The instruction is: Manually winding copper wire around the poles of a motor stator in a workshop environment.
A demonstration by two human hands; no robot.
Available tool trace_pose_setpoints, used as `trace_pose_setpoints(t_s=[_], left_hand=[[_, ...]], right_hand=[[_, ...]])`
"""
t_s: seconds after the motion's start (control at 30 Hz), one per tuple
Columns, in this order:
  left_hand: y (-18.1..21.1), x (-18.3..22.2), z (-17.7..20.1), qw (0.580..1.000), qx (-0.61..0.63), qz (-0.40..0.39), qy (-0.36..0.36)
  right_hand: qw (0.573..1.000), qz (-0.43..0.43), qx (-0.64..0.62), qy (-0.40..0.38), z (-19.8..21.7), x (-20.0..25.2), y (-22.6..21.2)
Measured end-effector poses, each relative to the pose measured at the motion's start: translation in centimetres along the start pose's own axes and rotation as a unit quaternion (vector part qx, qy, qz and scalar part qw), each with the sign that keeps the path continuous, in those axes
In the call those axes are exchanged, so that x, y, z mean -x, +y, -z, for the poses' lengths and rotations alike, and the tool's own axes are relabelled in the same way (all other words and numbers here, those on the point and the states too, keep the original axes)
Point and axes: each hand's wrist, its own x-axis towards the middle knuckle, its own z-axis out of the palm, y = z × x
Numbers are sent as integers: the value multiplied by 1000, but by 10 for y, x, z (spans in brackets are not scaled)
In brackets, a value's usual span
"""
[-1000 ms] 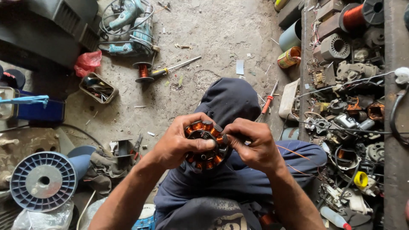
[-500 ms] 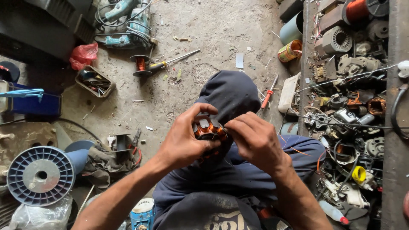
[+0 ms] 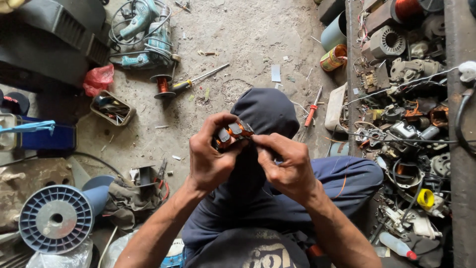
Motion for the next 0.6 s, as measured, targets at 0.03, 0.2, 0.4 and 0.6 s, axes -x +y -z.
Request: trace_pose_setpoints(t_s=[0.03,0.2,0.4,0.6], left_hand=[[-1,-4,1,1000,-1,-1,-3],[3,-2,8,998,-10,62,4],[-10,-11,16,981,-30,184,-49],[-10,-17,6,925,186,329,28]], right_hand=[[1000,-1,0,3,-2,-2,4],[994,96,58,11,-11,0,11],[992,107,60,1,-13,-5,3],[998,50,2,-39,-6,-8,4]])
